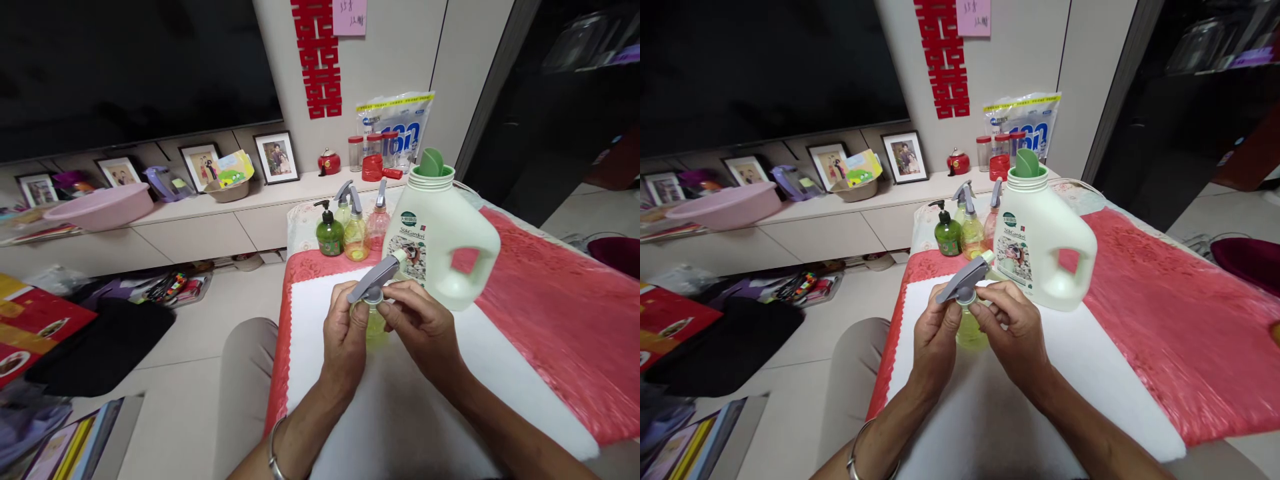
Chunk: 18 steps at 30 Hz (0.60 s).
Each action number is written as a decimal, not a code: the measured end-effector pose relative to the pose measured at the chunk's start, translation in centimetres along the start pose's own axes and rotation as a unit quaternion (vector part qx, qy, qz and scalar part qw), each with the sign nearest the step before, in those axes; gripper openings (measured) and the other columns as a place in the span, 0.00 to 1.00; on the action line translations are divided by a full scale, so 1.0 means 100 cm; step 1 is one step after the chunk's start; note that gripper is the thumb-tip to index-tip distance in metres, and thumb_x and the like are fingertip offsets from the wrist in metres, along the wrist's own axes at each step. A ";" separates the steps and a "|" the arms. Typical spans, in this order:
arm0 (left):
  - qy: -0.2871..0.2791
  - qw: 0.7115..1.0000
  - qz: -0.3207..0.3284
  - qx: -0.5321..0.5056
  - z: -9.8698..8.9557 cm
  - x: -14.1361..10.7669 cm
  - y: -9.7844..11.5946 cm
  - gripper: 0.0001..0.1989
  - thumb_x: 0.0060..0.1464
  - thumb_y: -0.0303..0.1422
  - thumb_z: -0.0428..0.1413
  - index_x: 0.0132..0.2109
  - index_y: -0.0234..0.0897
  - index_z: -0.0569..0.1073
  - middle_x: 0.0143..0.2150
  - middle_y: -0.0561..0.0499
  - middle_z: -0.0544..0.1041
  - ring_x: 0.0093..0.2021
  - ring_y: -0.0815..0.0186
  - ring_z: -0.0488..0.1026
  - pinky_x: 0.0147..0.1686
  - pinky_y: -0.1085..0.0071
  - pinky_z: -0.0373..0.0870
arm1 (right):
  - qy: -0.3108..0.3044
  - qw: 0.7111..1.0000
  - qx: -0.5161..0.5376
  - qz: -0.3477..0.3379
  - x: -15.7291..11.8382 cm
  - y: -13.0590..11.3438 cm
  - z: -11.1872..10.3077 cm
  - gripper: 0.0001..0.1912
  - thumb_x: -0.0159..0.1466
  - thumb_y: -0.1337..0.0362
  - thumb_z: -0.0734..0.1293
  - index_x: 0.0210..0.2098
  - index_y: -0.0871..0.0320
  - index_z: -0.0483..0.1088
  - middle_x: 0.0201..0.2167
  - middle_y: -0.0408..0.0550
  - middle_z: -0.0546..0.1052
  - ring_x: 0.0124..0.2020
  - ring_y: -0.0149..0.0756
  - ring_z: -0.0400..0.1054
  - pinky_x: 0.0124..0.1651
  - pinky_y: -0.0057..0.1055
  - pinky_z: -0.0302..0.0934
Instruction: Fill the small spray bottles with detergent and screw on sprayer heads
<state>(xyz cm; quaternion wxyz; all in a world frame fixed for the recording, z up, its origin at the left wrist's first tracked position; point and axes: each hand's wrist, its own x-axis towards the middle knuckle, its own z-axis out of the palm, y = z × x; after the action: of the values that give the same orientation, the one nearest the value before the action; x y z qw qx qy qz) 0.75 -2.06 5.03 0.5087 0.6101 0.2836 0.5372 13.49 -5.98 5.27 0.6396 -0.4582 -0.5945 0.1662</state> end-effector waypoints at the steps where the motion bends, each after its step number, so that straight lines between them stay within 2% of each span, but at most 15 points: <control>1: -0.003 1.000 -0.009 -0.011 0.001 0.000 0.000 0.11 0.66 0.37 0.52 0.50 0.43 0.76 0.48 0.49 0.72 0.51 0.61 0.71 0.54 0.65 0.66 | 0.004 1.000 -0.005 0.001 0.000 0.000 0.001 0.06 0.69 0.67 0.68 0.45 0.59 0.75 0.40 0.46 0.70 0.27 0.21 0.67 0.28 0.17 0.67; 6: -0.008 0.996 -0.043 -0.081 0.005 0.000 0.003 0.14 0.62 0.39 0.58 0.53 0.42 0.73 0.51 0.48 0.75 0.53 0.60 0.72 0.56 0.62 0.66 | 0.018 1.000 -0.021 -0.003 -0.002 0.001 0.004 0.06 0.67 0.68 0.69 0.44 0.60 0.74 0.39 0.46 0.70 0.29 0.21 0.67 0.29 0.16 0.66; 10: 0.002 0.988 -0.077 -0.134 0.005 0.001 0.003 0.14 0.60 0.36 0.61 0.52 0.42 0.71 0.49 0.50 0.77 0.50 0.63 0.74 0.53 0.65 0.68 | 0.013 1.000 -0.023 -0.009 -0.003 0.001 0.004 0.06 0.68 0.68 0.68 0.45 0.60 0.74 0.39 0.46 0.70 0.31 0.22 0.68 0.31 0.16 0.67; 13: 0.003 0.988 -0.073 -0.136 0.004 0.002 0.001 0.11 0.60 0.35 0.61 0.49 0.42 0.72 0.47 0.52 0.78 0.49 0.64 0.73 0.52 0.67 0.68 | 0.003 1.000 -0.028 -0.009 -0.005 0.002 0.002 0.07 0.69 0.67 0.68 0.47 0.59 0.74 0.39 0.45 0.70 0.31 0.23 0.69 0.31 0.18 0.68; 16: -0.005 0.990 -0.061 -0.127 0.003 0.002 0.000 0.12 0.61 0.35 0.60 0.51 0.42 0.72 0.49 0.50 0.78 0.51 0.62 0.74 0.54 0.64 0.67 | 0.001 0.999 -0.045 -0.006 -0.007 0.003 0.001 0.09 0.71 0.66 0.66 0.49 0.59 0.73 0.36 0.43 0.70 0.31 0.23 0.67 0.33 0.18 0.65; 18: -0.003 0.993 -0.055 -0.108 0.003 0.002 0.000 0.12 0.62 0.36 0.59 0.52 0.41 0.72 0.50 0.48 0.77 0.52 0.60 0.74 0.56 0.62 0.67 | -0.003 0.998 -0.062 -0.001 -0.007 0.001 0.001 0.08 0.71 0.66 0.65 0.48 0.60 0.73 0.33 0.42 0.70 0.31 0.22 0.66 0.33 0.17 0.62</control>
<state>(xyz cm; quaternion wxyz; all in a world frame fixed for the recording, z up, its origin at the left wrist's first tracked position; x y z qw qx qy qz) 1.11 -2.01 5.09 0.6016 0.5367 0.2555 0.5336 13.29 -6.38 4.75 0.6084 -0.4953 -0.6063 0.1298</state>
